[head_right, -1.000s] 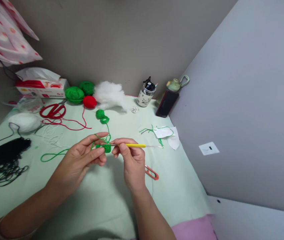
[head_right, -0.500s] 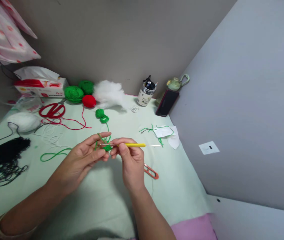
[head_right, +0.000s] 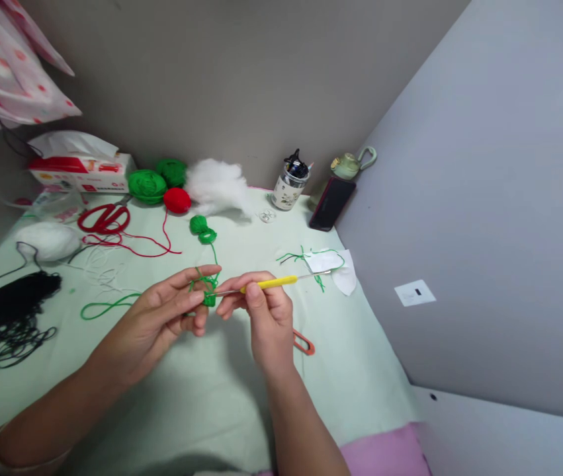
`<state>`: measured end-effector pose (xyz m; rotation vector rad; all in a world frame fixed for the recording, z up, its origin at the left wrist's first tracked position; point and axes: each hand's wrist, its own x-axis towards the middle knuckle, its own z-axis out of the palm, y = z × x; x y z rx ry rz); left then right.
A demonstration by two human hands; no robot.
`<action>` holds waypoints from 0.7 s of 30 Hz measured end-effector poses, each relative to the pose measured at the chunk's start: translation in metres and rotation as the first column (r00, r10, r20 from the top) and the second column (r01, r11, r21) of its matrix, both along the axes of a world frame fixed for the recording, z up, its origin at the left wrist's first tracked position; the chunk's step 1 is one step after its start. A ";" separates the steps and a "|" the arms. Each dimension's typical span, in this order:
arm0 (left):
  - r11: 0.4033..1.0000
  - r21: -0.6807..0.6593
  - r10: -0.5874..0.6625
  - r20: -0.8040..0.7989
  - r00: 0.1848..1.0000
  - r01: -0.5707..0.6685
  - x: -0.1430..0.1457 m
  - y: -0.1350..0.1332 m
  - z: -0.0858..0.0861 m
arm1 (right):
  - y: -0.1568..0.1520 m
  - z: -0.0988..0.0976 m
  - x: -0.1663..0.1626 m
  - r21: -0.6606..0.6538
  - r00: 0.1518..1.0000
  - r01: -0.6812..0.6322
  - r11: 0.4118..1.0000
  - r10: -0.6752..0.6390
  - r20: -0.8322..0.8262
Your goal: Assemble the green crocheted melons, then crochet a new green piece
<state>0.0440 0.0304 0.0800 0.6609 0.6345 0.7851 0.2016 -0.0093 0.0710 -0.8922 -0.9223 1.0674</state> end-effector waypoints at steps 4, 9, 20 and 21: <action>0.998 0.045 0.033 -0.040 0.999 -0.031 -0.001 0.000 0.001 | -0.004 0.000 -0.001 0.074 0.994 0.041 0.996 -0.049 0.100; 0.982 0.173 0.092 -0.118 0.989 -0.070 -0.002 -0.002 -0.001 | -0.008 0.001 -0.004 0.175 0.953 0.118 0.977 -0.161 0.257; 0.961 0.247 0.171 -0.196 0.966 -0.120 0.000 -0.003 0.000 | -0.014 -0.003 -0.006 0.322 0.846 0.124 0.939 -0.269 0.461; 0.963 0.245 0.164 -0.189 0.968 -0.115 -0.001 -0.003 0.000 | -0.013 -0.003 -0.006 0.302 0.861 0.137 0.943 -0.264 0.435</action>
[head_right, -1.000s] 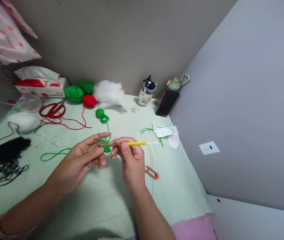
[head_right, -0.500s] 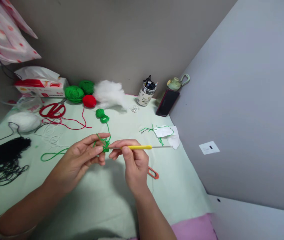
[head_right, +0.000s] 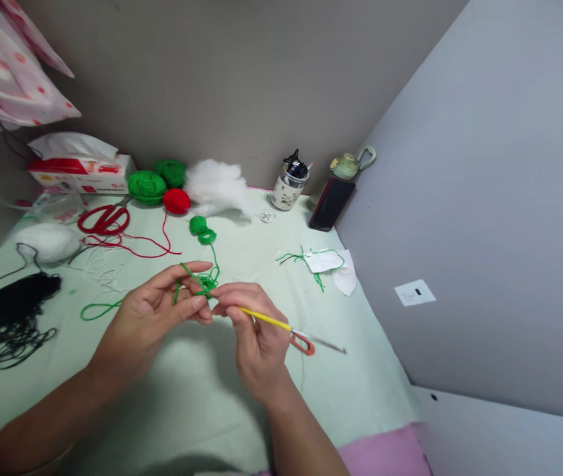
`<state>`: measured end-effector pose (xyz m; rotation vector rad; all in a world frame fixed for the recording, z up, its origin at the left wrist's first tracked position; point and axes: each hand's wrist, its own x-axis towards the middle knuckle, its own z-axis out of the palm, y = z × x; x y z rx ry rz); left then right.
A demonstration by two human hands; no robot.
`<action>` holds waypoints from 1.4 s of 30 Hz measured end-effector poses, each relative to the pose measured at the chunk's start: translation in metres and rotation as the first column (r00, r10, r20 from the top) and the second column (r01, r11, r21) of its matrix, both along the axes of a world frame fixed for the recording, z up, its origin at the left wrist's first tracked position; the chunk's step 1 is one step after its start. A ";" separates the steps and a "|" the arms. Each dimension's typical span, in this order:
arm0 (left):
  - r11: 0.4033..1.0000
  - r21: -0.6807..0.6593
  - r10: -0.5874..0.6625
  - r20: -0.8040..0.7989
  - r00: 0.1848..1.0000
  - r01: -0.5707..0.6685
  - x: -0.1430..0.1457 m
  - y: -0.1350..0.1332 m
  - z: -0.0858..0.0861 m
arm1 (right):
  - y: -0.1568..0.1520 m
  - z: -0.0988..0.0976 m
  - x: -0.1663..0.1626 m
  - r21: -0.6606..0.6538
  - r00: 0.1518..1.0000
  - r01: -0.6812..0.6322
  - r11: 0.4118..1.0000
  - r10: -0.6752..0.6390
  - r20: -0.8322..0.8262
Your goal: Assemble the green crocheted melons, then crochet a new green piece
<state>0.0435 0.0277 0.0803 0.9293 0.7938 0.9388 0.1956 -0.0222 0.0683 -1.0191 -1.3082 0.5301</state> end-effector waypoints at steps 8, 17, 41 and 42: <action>0.996 -0.053 -0.073 0.073 0.995 0.076 -0.003 0.003 -0.001 | 0.008 0.002 0.002 -0.148 0.917 -0.186 0.971 0.117 -0.382; 1.000 0.010 -0.006 -0.002 1.000 0.006 -0.001 -0.001 -0.005 | -0.003 -0.005 0.002 0.087 0.968 0.020 0.996 -0.041 0.249; 0.969 -0.234 -0.022 0.229 0.973 0.077 0.008 -0.004 -0.007 | -0.003 -0.011 -0.007 0.041 0.932 0.131 0.991 -0.137 0.335; 0.955 -0.273 -0.045 0.258 0.965 0.117 0.007 -0.003 -0.007 | -0.003 -0.011 -0.006 0.055 0.927 0.130 0.990 -0.142 0.347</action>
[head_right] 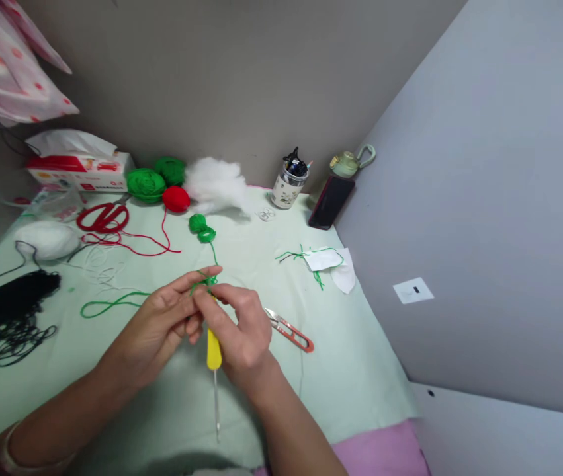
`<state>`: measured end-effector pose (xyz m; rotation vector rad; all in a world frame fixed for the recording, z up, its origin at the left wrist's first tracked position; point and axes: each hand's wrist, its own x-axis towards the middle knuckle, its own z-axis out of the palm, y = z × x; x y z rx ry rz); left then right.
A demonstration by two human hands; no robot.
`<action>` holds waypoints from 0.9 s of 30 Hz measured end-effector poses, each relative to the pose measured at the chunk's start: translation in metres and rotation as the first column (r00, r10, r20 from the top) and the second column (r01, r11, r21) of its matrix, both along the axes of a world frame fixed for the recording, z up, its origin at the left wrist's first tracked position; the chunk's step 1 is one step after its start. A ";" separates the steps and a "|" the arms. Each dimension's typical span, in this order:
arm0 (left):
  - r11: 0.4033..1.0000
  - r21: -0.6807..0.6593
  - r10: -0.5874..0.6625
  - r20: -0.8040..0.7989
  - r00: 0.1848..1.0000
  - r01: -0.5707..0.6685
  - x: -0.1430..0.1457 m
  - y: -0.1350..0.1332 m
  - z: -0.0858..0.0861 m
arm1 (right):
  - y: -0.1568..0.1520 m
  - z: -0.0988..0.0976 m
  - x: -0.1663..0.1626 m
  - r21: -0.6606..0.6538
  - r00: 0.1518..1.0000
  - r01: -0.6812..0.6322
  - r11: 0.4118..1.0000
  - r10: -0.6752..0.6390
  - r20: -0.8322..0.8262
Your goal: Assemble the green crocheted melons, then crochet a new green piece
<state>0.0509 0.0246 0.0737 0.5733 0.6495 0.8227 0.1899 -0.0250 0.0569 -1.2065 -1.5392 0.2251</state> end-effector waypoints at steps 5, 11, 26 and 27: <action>0.993 -0.122 0.004 0.071 0.997 0.005 -0.005 0.008 0.003 | 0.009 0.007 0.008 -0.067 0.912 -0.058 0.996 0.025 -0.410; 0.998 0.066 -0.006 -0.023 1.000 0.007 -0.003 0.002 0.003 | 0.013 0.009 0.005 -0.115 0.814 -0.232 0.966 0.128 -0.567; 0.991 0.132 0.044 -0.103 0.994 -0.030 -0.005 0.002 0.003 | 0.008 0.011 0.008 -0.114 0.873 -0.175 0.978 0.101 -0.477; 0.985 0.169 0.063 -0.128 0.990 -0.041 -0.005 0.001 0.002 | 0.006 0.011 0.008 -0.082 0.927 -0.137 0.987 0.098 -0.363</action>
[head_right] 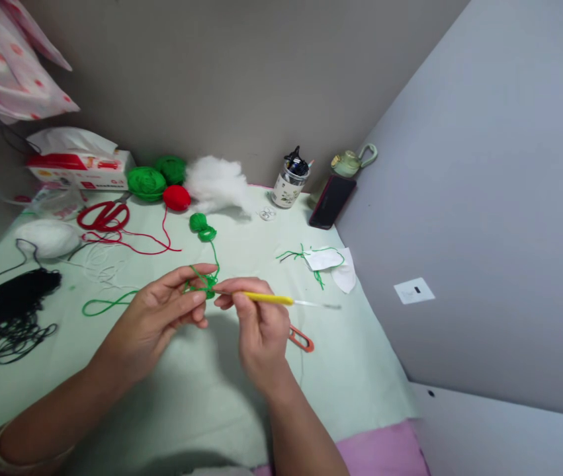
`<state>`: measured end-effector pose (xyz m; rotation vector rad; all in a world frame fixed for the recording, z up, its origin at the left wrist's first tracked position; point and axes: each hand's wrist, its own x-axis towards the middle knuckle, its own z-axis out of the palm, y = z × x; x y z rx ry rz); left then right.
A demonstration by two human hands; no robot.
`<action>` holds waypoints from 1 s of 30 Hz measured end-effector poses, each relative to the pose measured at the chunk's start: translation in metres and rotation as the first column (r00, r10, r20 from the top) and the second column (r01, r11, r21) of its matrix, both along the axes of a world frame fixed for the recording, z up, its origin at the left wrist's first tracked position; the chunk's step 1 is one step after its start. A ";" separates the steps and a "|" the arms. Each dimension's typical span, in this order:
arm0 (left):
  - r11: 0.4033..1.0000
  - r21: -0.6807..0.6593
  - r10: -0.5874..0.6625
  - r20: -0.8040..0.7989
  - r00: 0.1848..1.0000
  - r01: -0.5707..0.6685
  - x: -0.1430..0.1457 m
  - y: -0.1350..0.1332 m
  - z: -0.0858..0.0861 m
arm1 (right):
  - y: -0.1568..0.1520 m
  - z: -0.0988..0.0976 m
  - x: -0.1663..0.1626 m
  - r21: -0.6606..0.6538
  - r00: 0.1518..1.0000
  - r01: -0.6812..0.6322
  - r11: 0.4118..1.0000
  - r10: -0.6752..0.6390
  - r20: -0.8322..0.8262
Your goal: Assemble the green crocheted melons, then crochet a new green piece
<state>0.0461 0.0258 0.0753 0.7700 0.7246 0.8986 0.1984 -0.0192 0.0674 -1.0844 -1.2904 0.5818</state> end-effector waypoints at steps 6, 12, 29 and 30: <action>0.998 0.031 0.052 -0.006 0.999 -0.052 0.003 -0.003 -0.004 | -0.004 -0.009 -0.003 0.311 0.771 0.021 0.950 -0.214 0.600; 0.948 -0.299 -0.049 0.196 0.979 0.107 -0.001 0.004 0.004 | 0.001 -0.006 -0.001 0.157 0.976 0.101 0.982 -0.128 0.175; 0.938 -0.337 -0.005 0.232 0.973 0.086 -0.001 0.006 0.004 | 0.002 -0.005 0.001 0.093 0.982 0.131 0.987 -0.142 0.127; 0.944 -0.323 0.010 0.229 0.973 0.066 -0.001 0.007 0.005 | 0.003 -0.003 0.002 0.025 0.994 0.108 0.994 -0.108 -0.009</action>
